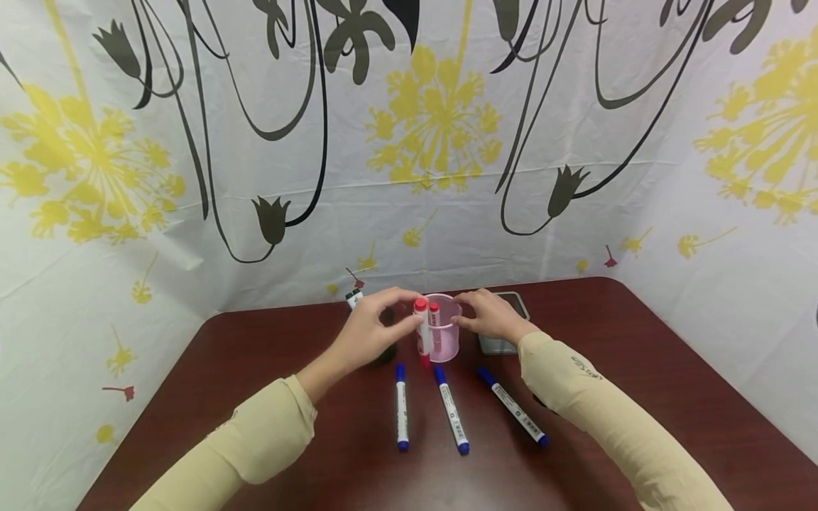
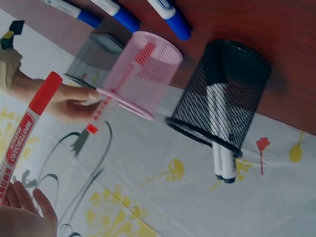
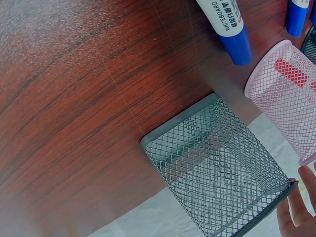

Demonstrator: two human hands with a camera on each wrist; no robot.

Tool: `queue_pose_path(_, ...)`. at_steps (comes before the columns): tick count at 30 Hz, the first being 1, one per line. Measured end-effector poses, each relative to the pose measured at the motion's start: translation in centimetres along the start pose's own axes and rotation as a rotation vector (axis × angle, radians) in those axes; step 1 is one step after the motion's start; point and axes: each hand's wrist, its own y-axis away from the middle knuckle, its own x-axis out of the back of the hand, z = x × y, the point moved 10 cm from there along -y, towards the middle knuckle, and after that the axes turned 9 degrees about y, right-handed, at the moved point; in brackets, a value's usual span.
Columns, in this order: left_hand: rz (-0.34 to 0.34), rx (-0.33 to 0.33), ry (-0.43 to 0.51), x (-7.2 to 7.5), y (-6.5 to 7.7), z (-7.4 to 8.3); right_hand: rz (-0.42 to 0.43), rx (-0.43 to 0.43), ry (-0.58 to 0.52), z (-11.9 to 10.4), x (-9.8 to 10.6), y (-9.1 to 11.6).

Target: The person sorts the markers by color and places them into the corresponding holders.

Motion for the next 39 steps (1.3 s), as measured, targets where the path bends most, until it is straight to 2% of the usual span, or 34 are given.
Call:
queue_pose_path(2, 0.004, 0.0, 0.006, 0.3, -0.4, -0.7, 0.001, 0.003, 0.001, 0.0, 0.0, 0.0)
queue_pose_path(8, 0.027, 0.082, -0.01, 1.1, -1.2, -5.2, 0.001, 0.006, 0.001, 0.1, -0.1, 0.0)
queue_pose_path(11, 0.053, 0.1, -0.043, 1.6, -1.8, -6.6, 0.009, 0.02, 0.005, 0.0, 0.1, 0.0)
queue_pose_path(14, 0.076, 0.1, -0.059, 2.1, -2.5, -7.1, 0.018, 0.032, 0.01, -0.1, 0.2, 0.0)
queue_pose_path(24, 0.121, 0.155, -0.081, 3.0, -4.6, -9.0, 0.028, 0.033, 0.014, -0.2, 0.3, 0.1)
queue_pose_path(32, 0.15, 0.19, -0.093, 3.3, -5.7, -10.8, 0.037, 0.042, 0.02, -0.3, 0.2, 0.2)
queue_pose_path(39, 0.179, 0.202, -0.083, 3.3, -6.4, -11.6, 0.028, 0.031, 0.012, -0.2, 0.3, 0.2)
